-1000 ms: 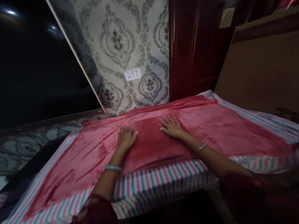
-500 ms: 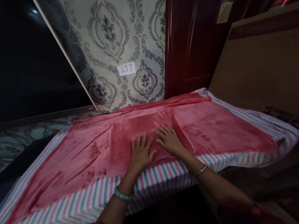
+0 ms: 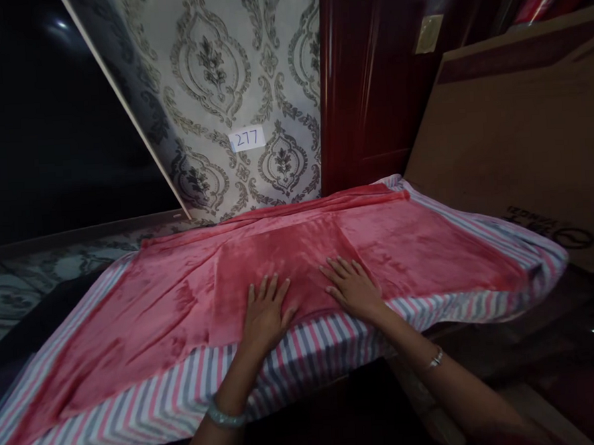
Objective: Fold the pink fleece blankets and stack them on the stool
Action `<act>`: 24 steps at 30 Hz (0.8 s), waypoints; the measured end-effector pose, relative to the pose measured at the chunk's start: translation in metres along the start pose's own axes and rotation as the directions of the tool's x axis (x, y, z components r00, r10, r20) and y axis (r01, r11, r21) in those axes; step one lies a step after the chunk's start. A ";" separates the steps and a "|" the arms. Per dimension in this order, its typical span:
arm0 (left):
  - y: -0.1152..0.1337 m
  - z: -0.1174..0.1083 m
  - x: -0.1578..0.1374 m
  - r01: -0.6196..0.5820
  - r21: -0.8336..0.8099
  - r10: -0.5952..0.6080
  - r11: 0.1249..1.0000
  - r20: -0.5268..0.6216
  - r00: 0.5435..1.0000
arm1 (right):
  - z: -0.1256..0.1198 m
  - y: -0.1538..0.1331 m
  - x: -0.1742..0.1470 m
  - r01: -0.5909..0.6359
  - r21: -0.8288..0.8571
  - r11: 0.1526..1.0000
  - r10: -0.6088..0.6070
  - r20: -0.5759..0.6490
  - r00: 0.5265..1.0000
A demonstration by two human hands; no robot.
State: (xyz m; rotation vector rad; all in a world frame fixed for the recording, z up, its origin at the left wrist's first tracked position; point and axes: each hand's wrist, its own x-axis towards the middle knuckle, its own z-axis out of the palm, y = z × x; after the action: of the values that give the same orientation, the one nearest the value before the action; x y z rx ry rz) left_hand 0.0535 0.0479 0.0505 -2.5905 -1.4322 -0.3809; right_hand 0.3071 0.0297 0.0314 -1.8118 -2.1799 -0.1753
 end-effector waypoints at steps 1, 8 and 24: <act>-0.005 0.001 -0.008 0.017 0.019 -0.017 1.000 -0.008 1.000 | 0.003 0.003 -0.010 -0.008 -0.013 1.000 0.008 -0.030 1.000; -0.044 0.009 -0.065 0.100 0.127 -0.085 0.987 -0.119 0.989 | 0.022 0.019 -0.056 -0.042 -0.034 0.999 0.035 -0.168 0.985; -0.020 -0.003 -0.038 -0.055 0.087 0.059 0.995 -0.044 0.997 | -0.003 0.003 -0.032 0.120 -0.021 0.993 -0.121 -0.076 0.990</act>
State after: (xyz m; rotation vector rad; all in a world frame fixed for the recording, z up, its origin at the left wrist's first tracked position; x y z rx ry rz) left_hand 0.0169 0.0270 0.0423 -2.5311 -1.3270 -0.3616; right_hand 0.3158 -0.0002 0.0242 -1.6535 -2.2409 -0.2850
